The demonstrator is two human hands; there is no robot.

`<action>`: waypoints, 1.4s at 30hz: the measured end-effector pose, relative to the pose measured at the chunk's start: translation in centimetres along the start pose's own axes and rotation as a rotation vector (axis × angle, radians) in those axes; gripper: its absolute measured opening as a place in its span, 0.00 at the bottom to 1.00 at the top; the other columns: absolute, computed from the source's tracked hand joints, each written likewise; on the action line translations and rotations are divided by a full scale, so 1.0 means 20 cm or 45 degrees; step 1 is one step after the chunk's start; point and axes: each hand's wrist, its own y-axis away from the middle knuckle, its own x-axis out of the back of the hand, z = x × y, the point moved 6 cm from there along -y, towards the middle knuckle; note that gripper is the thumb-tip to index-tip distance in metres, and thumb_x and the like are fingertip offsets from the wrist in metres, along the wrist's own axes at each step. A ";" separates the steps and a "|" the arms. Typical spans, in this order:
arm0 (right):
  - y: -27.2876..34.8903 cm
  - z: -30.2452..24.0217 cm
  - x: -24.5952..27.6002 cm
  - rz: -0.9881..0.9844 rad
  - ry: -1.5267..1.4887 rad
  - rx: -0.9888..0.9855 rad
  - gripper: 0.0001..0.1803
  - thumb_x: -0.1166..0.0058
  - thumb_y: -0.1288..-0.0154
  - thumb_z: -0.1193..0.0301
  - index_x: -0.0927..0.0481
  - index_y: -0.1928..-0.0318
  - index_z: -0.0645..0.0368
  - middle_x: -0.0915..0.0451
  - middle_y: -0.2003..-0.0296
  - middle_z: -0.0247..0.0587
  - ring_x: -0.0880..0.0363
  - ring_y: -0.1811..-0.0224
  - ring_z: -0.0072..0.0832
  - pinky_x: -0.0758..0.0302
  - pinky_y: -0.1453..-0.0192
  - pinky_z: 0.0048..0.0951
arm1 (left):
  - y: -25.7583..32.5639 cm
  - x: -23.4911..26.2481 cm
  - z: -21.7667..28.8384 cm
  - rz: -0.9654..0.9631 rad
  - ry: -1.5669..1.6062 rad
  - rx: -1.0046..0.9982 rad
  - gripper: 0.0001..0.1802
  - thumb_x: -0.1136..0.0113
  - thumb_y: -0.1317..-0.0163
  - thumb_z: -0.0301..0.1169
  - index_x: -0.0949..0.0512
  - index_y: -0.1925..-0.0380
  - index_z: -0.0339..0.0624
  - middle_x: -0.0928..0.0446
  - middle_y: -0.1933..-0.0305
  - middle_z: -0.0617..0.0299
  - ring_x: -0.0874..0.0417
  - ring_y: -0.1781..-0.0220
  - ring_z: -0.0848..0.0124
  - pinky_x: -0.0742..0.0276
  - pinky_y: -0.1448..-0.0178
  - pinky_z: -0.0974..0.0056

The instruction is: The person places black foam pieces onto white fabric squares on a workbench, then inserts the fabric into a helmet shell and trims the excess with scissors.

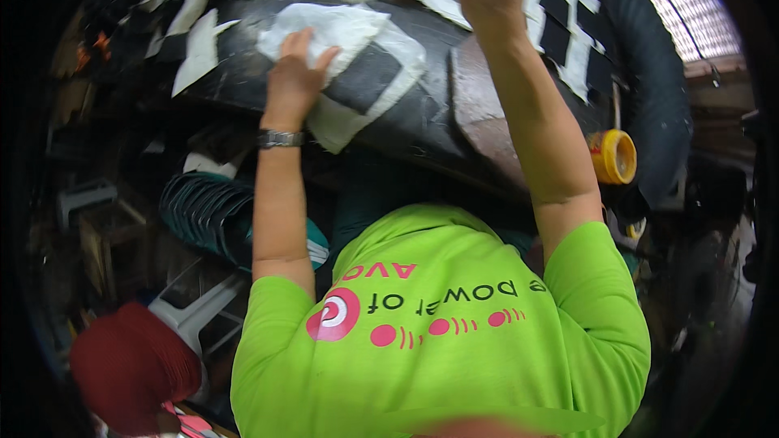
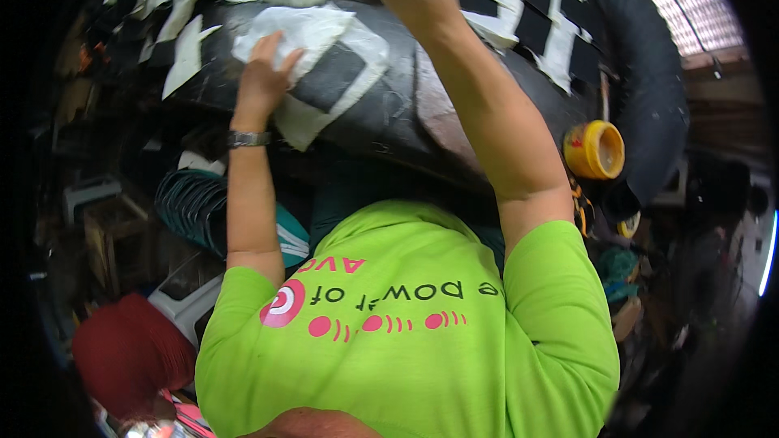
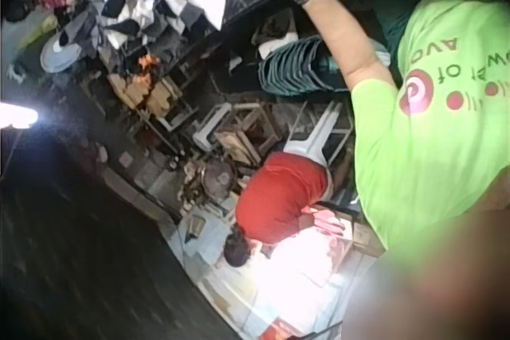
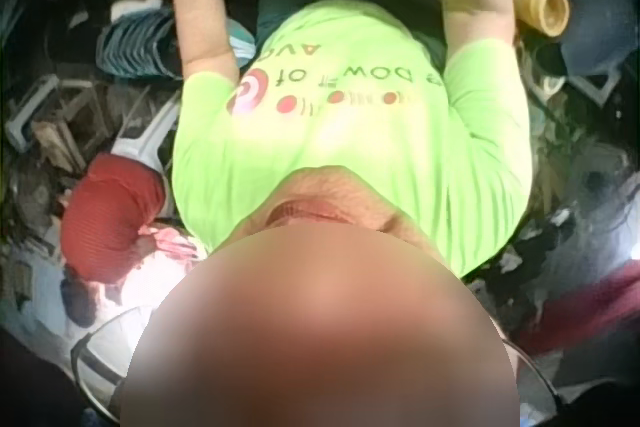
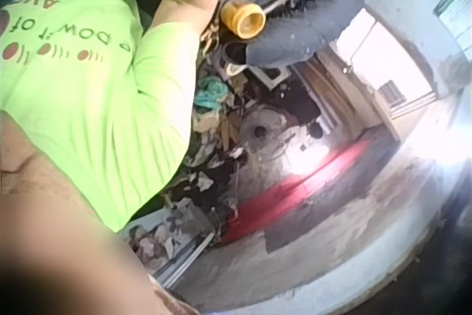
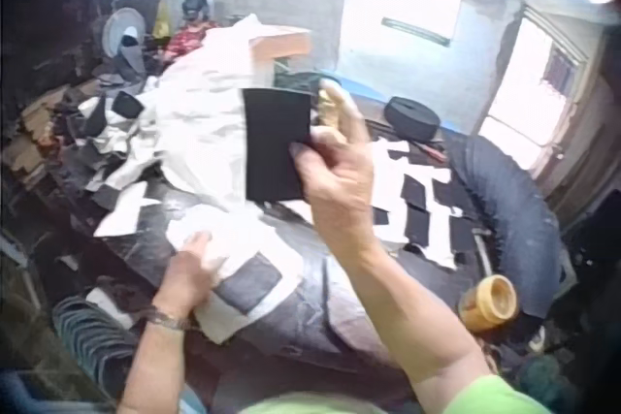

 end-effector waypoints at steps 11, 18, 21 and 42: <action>1.06 -0.49 0.93 0.162 1.362 -0.767 0.47 0.38 0.40 0.81 0.41 0.21 0.52 0.32 0.76 0.33 0.32 0.77 0.21 0.29 0.66 0.23 | 0.06 0.22 0.16 0.470 0.343 0.091 0.12 0.31 0.33 0.27 0.13 0.50 0.42 0.19 0.58 0.64 0.26 0.72 0.79 0.28 0.67 0.70; 1.05 -0.70 0.90 -0.157 2.026 -0.451 0.49 0.27 0.43 0.62 0.39 0.22 0.42 0.21 0.64 0.47 0.18 0.63 0.50 0.21 0.58 0.44 | 0.25 -0.06 1.01 -0.276 0.676 -0.655 0.16 0.30 0.37 0.27 0.17 0.48 0.43 0.18 0.47 0.58 0.17 0.46 0.60 0.22 0.41 0.58; 0.94 -0.91 1.05 -0.012 2.067 -0.156 0.21 0.29 0.40 0.58 0.13 0.48 0.50 0.22 0.63 0.43 0.20 0.61 0.43 0.23 0.57 0.40 | 0.40 -0.20 1.21 -0.550 0.516 -0.958 0.27 0.27 0.40 0.34 0.22 0.40 0.45 0.24 0.33 0.56 0.27 0.29 0.54 0.34 0.27 0.47; 1.05 -1.11 1.09 -0.133 2.574 -0.531 0.15 0.34 0.34 0.59 0.11 0.56 0.58 0.19 0.52 0.45 0.20 0.49 0.39 0.24 0.46 0.41 | 0.49 -0.25 1.16 -0.541 0.596 -1.070 0.12 0.31 0.42 0.23 0.16 0.58 0.44 0.15 0.53 0.61 0.17 0.38 0.59 0.27 0.30 0.47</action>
